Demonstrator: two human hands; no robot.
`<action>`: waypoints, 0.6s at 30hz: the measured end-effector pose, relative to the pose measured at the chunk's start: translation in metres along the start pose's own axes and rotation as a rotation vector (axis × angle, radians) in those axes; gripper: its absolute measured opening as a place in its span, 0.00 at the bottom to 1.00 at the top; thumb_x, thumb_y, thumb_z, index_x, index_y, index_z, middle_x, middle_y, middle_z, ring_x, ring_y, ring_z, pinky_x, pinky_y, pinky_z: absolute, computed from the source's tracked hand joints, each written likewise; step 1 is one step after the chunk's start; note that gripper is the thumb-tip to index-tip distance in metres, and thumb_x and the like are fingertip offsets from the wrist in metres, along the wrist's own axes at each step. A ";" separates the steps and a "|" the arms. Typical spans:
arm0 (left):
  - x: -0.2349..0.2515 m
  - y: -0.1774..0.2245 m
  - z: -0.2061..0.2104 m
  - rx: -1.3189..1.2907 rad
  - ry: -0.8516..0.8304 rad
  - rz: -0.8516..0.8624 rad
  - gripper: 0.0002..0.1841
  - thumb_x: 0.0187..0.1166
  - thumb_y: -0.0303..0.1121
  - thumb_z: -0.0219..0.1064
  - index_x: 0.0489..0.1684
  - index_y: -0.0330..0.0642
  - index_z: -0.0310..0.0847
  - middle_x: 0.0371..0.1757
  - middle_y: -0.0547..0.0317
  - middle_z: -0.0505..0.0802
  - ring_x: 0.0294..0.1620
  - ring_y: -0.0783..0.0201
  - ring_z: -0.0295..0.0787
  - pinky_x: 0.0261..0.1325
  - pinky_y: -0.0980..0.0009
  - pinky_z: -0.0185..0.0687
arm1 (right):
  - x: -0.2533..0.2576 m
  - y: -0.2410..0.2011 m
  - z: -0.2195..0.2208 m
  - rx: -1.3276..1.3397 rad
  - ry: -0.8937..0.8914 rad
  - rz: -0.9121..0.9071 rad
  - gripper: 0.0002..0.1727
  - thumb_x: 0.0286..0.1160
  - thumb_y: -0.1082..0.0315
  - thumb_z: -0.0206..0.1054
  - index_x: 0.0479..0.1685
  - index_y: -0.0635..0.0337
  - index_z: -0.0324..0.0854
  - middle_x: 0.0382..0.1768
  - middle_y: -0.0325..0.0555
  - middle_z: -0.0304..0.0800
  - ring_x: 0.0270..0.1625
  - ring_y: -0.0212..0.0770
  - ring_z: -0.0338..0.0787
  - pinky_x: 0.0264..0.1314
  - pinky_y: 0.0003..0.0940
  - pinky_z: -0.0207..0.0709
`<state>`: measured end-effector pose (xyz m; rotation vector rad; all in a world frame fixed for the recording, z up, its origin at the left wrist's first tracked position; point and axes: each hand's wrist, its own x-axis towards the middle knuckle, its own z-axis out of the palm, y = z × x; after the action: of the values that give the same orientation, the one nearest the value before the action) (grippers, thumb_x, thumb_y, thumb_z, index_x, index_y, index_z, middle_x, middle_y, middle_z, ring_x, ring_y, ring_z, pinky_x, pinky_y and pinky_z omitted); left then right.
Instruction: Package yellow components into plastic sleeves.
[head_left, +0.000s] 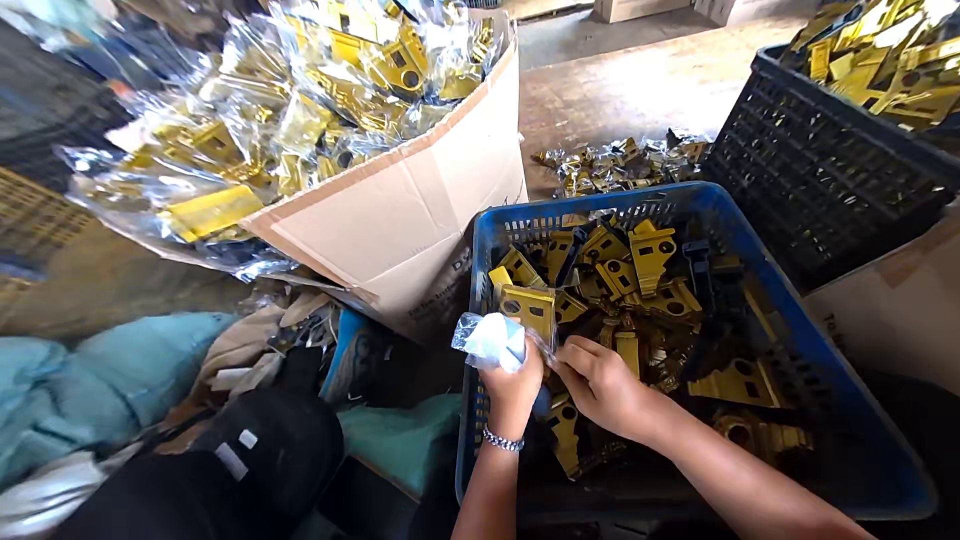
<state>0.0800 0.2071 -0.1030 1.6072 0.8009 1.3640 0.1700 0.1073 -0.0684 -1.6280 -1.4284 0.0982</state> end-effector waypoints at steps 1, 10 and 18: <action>-0.002 0.002 0.001 -0.027 -0.012 -0.003 0.22 0.60 0.23 0.73 0.50 0.14 0.76 0.44 0.52 0.92 0.49 0.82 0.88 0.59 0.83 0.83 | -0.001 -0.002 -0.002 0.111 -0.016 0.080 0.10 0.78 0.73 0.62 0.39 0.71 0.87 0.40 0.59 0.90 0.44 0.43 0.90 0.51 0.29 0.84; 0.009 0.030 -0.010 -0.357 -0.431 -0.565 0.07 0.80 0.19 0.63 0.52 0.27 0.78 0.36 0.53 0.96 0.38 0.62 0.96 0.50 0.65 0.94 | 0.035 0.043 -0.074 0.590 -0.183 0.746 0.16 0.74 0.79 0.68 0.60 0.71 0.80 0.50 0.51 0.90 0.44 0.38 0.93 0.53 0.35 0.90; -0.027 0.025 -0.003 0.160 -0.718 -0.070 0.15 0.63 0.22 0.73 0.46 0.20 0.85 0.41 0.42 0.94 0.47 0.62 0.93 0.58 0.67 0.86 | 0.038 0.026 -0.020 0.206 -0.064 0.429 0.32 0.94 0.54 0.42 0.76 0.75 0.70 0.69 0.67 0.83 0.74 0.53 0.83 0.81 0.51 0.70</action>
<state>0.0701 0.1733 -0.0914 1.9868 0.5207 0.5943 0.2127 0.1296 -0.0562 -1.7439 -1.0546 0.5299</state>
